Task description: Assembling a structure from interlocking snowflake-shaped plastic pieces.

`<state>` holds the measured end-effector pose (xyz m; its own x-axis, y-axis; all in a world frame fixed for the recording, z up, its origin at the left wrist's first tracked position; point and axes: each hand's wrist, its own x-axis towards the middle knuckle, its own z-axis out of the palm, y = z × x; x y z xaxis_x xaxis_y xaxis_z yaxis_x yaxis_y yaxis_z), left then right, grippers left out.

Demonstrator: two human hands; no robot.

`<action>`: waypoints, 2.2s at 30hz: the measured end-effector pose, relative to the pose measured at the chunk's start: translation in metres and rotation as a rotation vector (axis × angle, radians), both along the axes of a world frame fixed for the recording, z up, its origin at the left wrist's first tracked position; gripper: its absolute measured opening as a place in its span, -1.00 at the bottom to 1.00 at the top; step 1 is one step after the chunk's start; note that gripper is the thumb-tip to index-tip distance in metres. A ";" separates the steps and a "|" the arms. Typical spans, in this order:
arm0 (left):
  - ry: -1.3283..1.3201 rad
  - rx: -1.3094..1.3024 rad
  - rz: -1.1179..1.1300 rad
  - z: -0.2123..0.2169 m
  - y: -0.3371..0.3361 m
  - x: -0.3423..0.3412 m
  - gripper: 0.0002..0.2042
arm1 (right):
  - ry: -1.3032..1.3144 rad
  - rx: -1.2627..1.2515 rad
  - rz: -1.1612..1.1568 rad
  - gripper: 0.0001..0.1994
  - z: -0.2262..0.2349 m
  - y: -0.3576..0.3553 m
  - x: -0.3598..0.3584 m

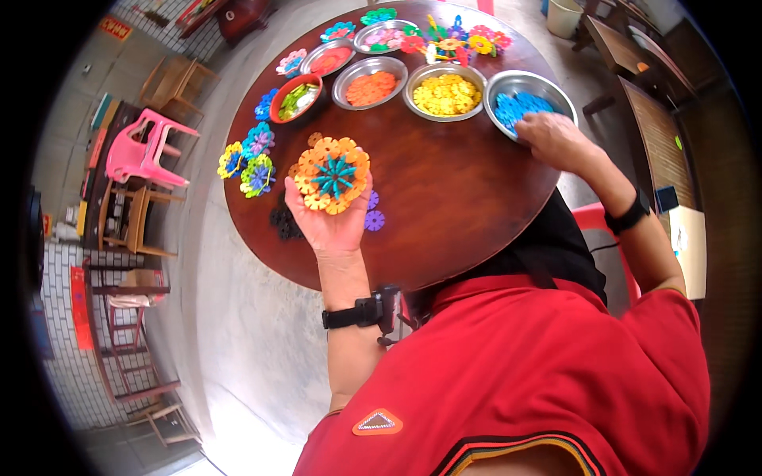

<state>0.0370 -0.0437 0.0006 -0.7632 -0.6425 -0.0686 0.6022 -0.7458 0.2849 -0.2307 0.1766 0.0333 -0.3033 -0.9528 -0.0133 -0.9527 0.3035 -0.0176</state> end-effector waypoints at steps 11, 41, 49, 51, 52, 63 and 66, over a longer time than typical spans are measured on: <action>-0.023 -0.059 0.052 -0.004 -0.004 0.003 -0.40 | -0.147 -0.083 0.341 -0.83 -0.020 -0.044 0.114; -0.123 -0.055 -0.033 -0.004 0.004 -0.001 -0.36 | -0.249 -0.084 0.341 -0.79 -0.006 -0.029 0.028; -0.178 -0.056 0.119 0.002 0.009 -0.007 -0.35 | -0.082 -0.129 0.292 -0.80 -0.017 -0.021 0.056; -0.161 -0.048 0.123 0.003 0.008 -0.008 -0.38 | -0.076 -0.124 0.304 -0.79 -0.017 -0.019 0.057; -0.159 -0.048 0.121 0.004 0.009 -0.008 -0.40 | -0.092 -0.115 0.291 -0.79 -0.016 -0.018 0.058; -0.162 -0.030 0.147 0.007 0.002 0.001 -0.46 | -0.264 -0.202 0.180 -0.82 -0.004 -0.017 0.056; -0.132 0.002 0.129 0.005 0.000 0.001 -0.52 | -0.274 -0.238 0.190 -0.82 -0.006 -0.018 0.052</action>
